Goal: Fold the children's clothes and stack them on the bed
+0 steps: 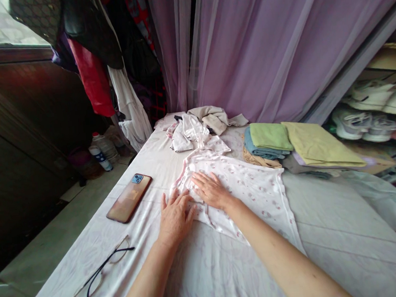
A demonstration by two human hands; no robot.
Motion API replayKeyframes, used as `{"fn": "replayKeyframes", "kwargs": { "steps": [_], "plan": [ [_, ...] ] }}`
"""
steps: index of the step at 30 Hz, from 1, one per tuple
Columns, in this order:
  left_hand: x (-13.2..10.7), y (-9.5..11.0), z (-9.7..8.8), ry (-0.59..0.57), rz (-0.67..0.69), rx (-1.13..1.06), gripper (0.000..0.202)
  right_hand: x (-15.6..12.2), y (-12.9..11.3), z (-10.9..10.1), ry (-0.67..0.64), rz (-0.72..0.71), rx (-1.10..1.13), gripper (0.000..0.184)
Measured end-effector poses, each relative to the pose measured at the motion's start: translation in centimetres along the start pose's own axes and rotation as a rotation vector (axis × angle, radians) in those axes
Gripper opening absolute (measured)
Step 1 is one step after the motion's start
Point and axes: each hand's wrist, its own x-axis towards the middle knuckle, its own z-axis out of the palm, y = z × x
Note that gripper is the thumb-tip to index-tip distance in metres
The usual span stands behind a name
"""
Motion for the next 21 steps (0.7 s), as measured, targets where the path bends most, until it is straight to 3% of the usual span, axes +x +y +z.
{"fn": "replayKeyframes", "kwargs": {
  "steps": [7,11,17,21],
  "plan": [
    [0.0,-0.1,0.0,-0.009,0.015,0.025,0.022,0.1,1.1,0.0,0.055,0.238,-0.013,0.052],
    [0.0,-0.2,0.2,-0.012,0.021,0.036,0.024,-2.2,2.8,0.0,0.053,0.365,-0.088,0.053],
    [0.1,-0.5,0.4,-0.023,0.027,0.04,0.025,-6.9,7.3,-1.1,0.04,0.561,-0.188,0.052],
    [0.2,-0.7,0.3,-0.019,0.03,0.037,0.025,-9.7,8.8,-1.5,0.05,0.589,-0.196,0.049]
  ]
}}
